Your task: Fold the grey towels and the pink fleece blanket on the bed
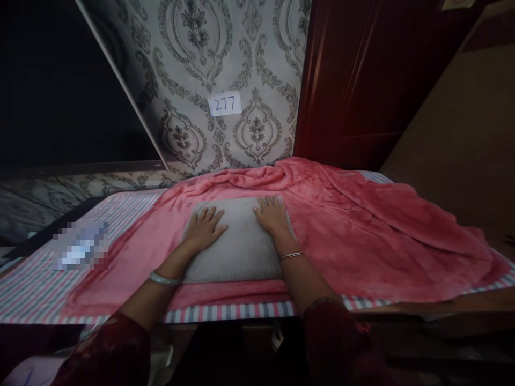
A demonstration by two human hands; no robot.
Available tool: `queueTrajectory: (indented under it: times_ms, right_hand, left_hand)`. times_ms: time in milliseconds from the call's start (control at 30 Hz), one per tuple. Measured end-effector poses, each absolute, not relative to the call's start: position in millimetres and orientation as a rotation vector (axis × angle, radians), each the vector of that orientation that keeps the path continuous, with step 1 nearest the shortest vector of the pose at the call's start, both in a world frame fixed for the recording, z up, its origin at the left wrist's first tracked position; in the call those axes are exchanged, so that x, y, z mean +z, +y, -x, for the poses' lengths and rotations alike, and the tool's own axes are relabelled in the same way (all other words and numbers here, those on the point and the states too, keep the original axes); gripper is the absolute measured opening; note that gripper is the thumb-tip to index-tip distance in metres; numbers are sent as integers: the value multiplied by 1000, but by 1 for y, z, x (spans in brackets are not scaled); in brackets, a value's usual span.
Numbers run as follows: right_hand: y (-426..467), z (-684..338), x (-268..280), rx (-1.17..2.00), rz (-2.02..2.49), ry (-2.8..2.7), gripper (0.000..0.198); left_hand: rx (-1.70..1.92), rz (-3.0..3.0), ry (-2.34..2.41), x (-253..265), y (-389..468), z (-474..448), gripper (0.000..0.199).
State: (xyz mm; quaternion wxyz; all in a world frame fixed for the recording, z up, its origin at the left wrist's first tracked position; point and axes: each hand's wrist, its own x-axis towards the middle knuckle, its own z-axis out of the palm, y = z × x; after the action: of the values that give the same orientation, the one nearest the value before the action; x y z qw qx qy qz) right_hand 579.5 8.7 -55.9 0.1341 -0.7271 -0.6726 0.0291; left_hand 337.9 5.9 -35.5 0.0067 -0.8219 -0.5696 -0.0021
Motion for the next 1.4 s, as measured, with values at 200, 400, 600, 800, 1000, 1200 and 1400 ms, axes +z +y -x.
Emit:
queueTrajectory:
  times_ms: [200, 400, 600, 800, 1000, 1200, 1400]
  right_hand:
    - [9, -580, -49, 109, 2108, -1964, 57]
    - [-23, -582, -35, 166, 2117, -1940, 56]
    - [-105, -569, -59, 37, 1976, -2056, 58]
    - [-125, -562, -73, 19, 2038, -2032, 57]
    - [-122, -563, -70, 30, 2030, -2044, 57]
    - [-124, -562, -75, 13, 2014, -2020, 57]
    - [-110, -573, -69, 97, 1948, -2014, 58]
  left_hand:
    - [-17, 2582, -1849, -32, -5, -288, 64]
    - [-87, 2509, -1835, -15, -35, -309, 57]
    - [-205, 2785, -1474, -39, -87, -380, 63]
    - [-116, 2759, -1522, -58, -97, -386, 67]
    - [-201, 2502, -1763, -57, -91, -308, 66]
    - [-251, 2465, -1895, -63, -99, -255, 60]
    - [-369, 2414, -1839, -40, -81, -262, 51]
